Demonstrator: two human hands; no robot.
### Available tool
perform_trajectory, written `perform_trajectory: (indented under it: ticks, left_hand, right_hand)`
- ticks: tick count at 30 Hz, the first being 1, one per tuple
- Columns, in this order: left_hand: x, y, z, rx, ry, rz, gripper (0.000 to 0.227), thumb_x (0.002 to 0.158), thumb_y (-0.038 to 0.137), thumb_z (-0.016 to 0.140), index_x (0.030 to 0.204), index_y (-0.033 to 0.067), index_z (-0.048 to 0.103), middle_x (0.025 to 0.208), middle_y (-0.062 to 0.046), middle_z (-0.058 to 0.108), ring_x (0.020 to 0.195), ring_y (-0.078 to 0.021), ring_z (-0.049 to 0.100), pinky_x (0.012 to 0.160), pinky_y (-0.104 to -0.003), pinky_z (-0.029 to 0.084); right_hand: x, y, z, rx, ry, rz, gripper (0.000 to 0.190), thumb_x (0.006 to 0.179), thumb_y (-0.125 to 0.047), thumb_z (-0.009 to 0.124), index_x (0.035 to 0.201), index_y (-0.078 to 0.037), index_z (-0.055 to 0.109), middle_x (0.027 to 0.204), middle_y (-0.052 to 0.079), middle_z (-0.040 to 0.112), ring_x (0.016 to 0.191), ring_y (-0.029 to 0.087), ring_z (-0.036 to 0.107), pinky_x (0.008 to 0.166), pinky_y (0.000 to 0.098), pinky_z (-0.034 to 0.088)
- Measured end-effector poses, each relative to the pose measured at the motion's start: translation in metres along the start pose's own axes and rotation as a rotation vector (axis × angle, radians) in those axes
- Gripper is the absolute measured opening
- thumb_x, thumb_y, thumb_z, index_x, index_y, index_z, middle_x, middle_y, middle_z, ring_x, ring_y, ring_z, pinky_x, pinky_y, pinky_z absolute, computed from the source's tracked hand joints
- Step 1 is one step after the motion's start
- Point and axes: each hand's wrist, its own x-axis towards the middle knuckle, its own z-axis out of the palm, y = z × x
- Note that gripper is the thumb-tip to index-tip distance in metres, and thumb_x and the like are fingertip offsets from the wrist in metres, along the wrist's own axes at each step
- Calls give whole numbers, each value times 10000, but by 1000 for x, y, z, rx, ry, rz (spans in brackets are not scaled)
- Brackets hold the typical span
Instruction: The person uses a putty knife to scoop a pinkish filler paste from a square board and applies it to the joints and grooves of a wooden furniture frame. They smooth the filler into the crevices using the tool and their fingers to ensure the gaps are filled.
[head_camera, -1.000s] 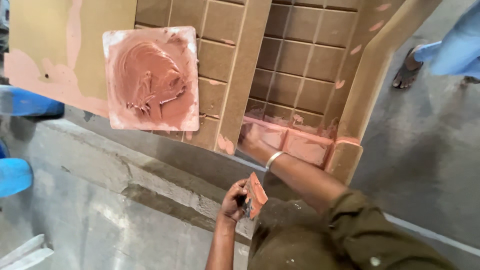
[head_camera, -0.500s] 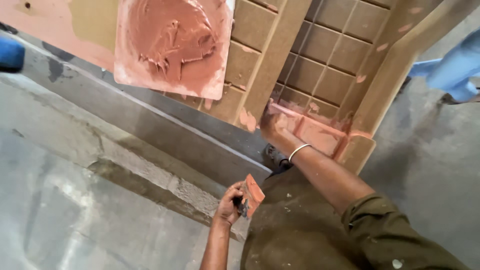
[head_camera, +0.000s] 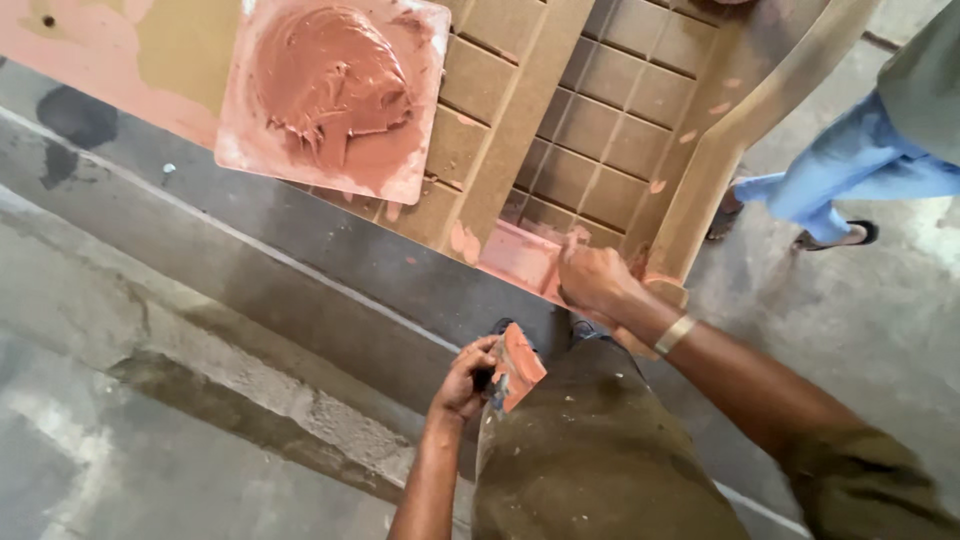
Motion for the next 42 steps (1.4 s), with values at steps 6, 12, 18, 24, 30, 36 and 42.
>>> perform_trajectory:
  ticks: [6, 12, 18, 24, 30, 36, 42]
  left_hand:
    - [31, -18, 36, -15, -305, 70, 465, 888, 68, 592, 1319, -95, 650, 1016, -78, 695, 790, -116, 606, 724, -245, 510]
    - [58, -26, 42, -69, 31, 157, 433, 800, 91, 612, 1207, -55, 634, 950, -56, 703, 743, -142, 638, 700, -283, 540]
    - [87, -57, 70, 19, 108, 184, 423, 834, 100, 633, 1227, -53, 668, 937, -15, 691, 819, -95, 606, 731, -246, 506]
    - [115, -115, 84, -219, 169, 435, 373, 845, 54, 640, 1187, -91, 683, 910, -30, 666, 821, -120, 604, 761, -262, 506]
    - [121, -105, 92, -236, 383, 399, 382, 842, 4, 602, 1214, -62, 658, 797, -70, 671, 609, -180, 629, 562, -296, 503]
    - [152, -85, 104, -175, 389, 516, 413, 878, -9, 561, 1272, -95, 650, 858, -127, 717, 629, -150, 618, 561, -259, 480]
    - [164, -95, 107, -195, 445, 558, 425, 867, 3, 531, 1263, -101, 643, 873, -119, 716, 641, -146, 627, 589, -270, 490]
  right_hand:
    - [-89, -37, -69, 288, -368, -297, 761, 889, -165, 605, 1593, -229, 323, 823, 186, 696, 677, 376, 665, 629, 495, 531]
    - [-67, 48, -91, 33, -288, -573, 695, 897, -171, 609, 1549, -249, 383, 910, 105, 710, 766, 310, 694, 691, 459, 554]
    - [-11, 99, -75, 333, -313, -750, 618, 932, -194, 627, 1508, -173, 404, 1093, 105, 703, 967, 320, 692, 828, 418, 567]
    - [30, 154, -82, 159, -262, -1119, 616, 867, -215, 674, 1459, -172, 509, 1217, 98, 660, 1059, 287, 668, 834, 429, 559]
    - [116, 181, -37, 31, -225, -855, 569, 927, -140, 646, 1481, -160, 520, 1103, 123, 674, 884, 300, 672, 744, 415, 570]
    - [193, 153, 68, -64, 234, -911, 576, 929, -246, 651, 1485, -136, 546, 1236, 242, 646, 1060, 389, 654, 987, 502, 519]
    - [236, 134, 146, 39, 262, -976, 466, 966, -77, 666, 1427, -73, 593, 1164, 164, 661, 1109, 336, 653, 995, 506, 480]
